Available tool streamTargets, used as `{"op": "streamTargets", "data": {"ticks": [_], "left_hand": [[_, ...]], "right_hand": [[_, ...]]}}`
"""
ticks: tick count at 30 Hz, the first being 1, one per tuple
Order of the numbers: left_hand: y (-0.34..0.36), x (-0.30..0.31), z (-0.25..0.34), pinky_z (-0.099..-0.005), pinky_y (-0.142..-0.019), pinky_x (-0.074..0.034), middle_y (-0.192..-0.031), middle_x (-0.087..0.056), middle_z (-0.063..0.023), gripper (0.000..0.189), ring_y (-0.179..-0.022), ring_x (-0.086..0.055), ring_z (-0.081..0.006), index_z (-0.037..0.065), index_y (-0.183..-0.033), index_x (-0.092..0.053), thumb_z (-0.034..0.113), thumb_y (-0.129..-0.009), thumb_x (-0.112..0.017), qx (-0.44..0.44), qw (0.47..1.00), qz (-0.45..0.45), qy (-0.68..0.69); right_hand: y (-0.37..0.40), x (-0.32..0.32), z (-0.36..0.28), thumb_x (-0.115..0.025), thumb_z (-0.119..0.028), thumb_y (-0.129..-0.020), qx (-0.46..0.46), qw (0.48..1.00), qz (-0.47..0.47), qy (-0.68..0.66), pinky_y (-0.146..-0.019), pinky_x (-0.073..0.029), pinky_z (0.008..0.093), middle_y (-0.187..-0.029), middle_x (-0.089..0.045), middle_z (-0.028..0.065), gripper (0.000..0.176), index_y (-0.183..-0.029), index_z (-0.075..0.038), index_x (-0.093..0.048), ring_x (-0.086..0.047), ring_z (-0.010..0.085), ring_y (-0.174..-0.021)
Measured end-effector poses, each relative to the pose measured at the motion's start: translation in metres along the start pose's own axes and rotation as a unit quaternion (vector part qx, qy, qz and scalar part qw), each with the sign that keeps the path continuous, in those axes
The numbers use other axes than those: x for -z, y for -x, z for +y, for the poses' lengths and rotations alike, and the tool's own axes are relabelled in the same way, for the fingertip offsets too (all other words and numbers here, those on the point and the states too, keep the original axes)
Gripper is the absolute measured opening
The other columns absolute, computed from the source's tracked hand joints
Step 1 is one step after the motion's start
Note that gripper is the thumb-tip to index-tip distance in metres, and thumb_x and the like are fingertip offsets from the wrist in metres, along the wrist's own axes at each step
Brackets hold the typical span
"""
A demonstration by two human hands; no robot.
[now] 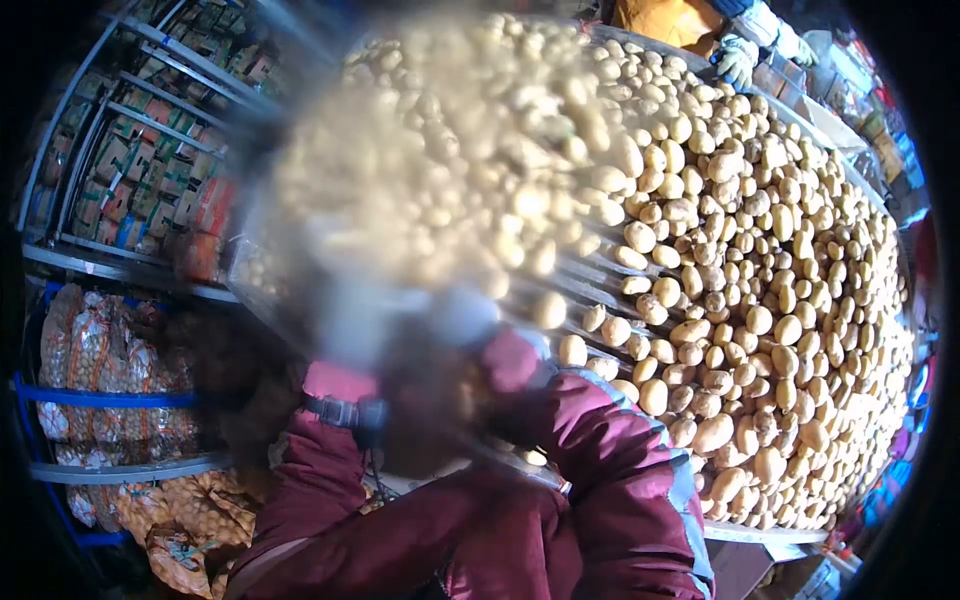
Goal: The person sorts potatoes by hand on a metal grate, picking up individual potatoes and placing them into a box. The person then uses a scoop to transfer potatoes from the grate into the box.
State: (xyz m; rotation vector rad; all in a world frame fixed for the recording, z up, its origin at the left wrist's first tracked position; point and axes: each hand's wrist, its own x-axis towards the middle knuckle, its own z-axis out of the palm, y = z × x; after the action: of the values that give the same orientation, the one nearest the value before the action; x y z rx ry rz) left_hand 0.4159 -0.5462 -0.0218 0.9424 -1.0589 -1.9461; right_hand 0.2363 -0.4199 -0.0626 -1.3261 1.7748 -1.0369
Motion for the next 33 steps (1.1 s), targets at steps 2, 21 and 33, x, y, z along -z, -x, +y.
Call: {"op": "streamTargets", "data": {"ticks": [2,21,33], "left_hand": [[-0.012,0.010,-0.021,-0.0371,-0.093,-0.056,-0.110,-0.067,-0.0113,0.027,-0.102,-0.067,-0.0243,0.002,-0.108,-0.066,0.020,-0.088,-0.068,0.044,0.997,0.035,0.043],[-0.048,-0.241,-0.096,-0.0332,-0.088,-0.054,-0.102,-0.067,-0.0050,0.037,-0.096,-0.064,-0.0181,0.002,-0.112,-0.068,0.024,-0.084,-0.075,0.036,0.986,-0.098,-0.131],[-0.008,-0.425,-0.162,-0.0325,-0.085,-0.053,-0.106,-0.068,-0.0062,0.041,-0.097,-0.063,-0.0153,0.005,-0.106,-0.072,0.036,-0.081,-0.078,0.066,0.970,-0.213,-0.091]], "right_hand": [[0.015,0.015,-0.007,-0.071,-0.030,-0.081,-0.018,0.999,-0.013,-0.032,-0.072,-0.055,0.0442,-0.083,-0.071,0.0237,0.033,-0.097,-0.001,-0.072,-0.070,0.0413,-0.078],[0.147,0.229,-0.032,-0.070,-0.032,-0.080,-0.043,0.985,0.161,-0.044,-0.069,-0.055,0.0374,-0.078,-0.074,0.0152,0.040,-0.104,0.000,-0.073,-0.072,0.0252,-0.070],[0.205,0.314,0.090,-0.072,-0.025,-0.084,-0.190,0.924,0.293,-0.155,-0.062,-0.049,0.0277,-0.079,-0.070,0.0013,0.032,-0.100,0.004,-0.073,-0.060,0.0075,-0.069]]}}
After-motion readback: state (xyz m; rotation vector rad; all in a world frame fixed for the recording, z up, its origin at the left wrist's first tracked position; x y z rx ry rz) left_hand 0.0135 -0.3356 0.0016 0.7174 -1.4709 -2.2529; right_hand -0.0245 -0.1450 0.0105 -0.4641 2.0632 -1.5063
